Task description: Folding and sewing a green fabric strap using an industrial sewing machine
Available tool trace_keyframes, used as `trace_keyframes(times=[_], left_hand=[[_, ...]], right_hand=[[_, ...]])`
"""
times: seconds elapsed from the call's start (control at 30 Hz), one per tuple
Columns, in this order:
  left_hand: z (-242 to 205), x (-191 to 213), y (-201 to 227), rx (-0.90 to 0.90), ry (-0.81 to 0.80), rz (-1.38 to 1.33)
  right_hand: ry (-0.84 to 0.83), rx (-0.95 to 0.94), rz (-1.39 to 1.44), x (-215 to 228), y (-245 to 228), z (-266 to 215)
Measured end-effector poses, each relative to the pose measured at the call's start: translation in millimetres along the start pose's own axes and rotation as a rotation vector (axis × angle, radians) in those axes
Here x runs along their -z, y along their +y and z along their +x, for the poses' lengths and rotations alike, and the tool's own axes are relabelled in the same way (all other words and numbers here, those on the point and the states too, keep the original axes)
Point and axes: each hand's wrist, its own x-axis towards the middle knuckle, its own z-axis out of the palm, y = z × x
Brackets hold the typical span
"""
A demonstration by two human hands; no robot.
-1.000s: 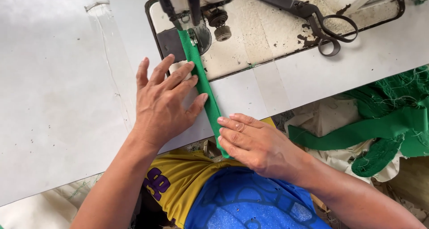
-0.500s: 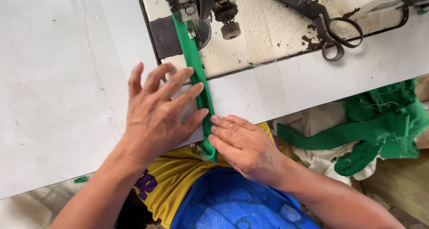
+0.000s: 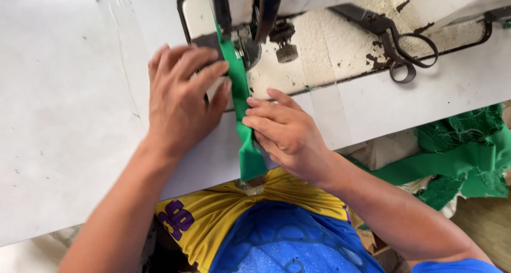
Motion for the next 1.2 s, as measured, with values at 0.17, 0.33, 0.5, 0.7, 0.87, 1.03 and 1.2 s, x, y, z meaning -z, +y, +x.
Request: trace_keyframes(times=[0.17,0.33,0.5,0.7,0.87,1.03,1.2], left_hand=[[-1,13,25,-0.176,0.135,0.077],[3,19,26,-0.402,0.169,0.190],[4,26,21,-0.443,-0.208,0.197],[-9,25,32,-0.322,-0.243,0.083],[-24,28,38,-0.302,-0.300,0.038],[-20,21,21,-0.318,-0.333,-0.157],[3,12,-5,-0.395,-0.362,-0.216]], right_hand=[[0.218,0.033,-0.153,10,-16,9],[0.155,0.115,-0.362,13,-19,5],[-0.008,0.232,-0.466,13,-14,3],[-0.043,0.298,-0.541,22,-8,-4],[-0.012,0.268,-0.531,16,-17,-5],[0.028,0.227,-0.511,11,-18,6],[0.044,0.203,-0.495,11,-3,27]])
